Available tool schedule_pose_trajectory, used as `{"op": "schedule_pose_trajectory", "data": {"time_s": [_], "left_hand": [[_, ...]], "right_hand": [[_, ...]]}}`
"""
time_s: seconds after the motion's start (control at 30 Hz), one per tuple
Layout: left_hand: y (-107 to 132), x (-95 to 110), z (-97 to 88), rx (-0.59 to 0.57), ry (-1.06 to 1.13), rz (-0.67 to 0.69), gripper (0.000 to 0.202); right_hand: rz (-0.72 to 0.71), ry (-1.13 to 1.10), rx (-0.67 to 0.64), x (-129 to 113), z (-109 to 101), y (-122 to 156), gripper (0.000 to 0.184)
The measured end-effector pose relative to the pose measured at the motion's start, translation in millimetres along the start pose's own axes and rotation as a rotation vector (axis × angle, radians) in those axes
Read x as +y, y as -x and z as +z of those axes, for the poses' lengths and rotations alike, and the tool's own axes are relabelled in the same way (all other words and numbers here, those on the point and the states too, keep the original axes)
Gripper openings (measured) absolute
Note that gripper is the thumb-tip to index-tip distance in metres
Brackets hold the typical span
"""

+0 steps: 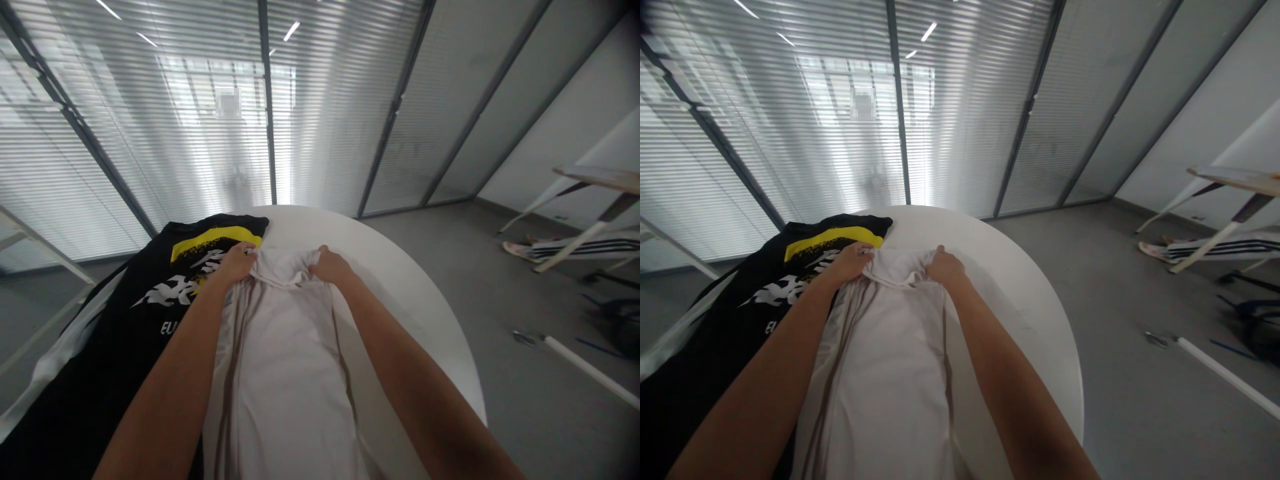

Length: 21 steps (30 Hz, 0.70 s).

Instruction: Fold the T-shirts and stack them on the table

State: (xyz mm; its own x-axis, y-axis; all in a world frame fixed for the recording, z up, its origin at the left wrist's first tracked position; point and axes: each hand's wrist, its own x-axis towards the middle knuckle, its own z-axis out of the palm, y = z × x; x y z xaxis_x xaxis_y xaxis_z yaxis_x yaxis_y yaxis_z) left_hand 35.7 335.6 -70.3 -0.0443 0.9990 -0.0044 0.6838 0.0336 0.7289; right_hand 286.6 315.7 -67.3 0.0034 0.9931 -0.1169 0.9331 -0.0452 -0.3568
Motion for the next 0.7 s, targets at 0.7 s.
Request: {"op": "schedule_pose_trajectory", "data": {"time_s": [0.7], "left_hand": [[-1,-9,0.1,0.038,-0.207,0.057,0.039]], "right_hand": [[-0.535,0.077,-0.332,-2,-25,11,0.038]]}}
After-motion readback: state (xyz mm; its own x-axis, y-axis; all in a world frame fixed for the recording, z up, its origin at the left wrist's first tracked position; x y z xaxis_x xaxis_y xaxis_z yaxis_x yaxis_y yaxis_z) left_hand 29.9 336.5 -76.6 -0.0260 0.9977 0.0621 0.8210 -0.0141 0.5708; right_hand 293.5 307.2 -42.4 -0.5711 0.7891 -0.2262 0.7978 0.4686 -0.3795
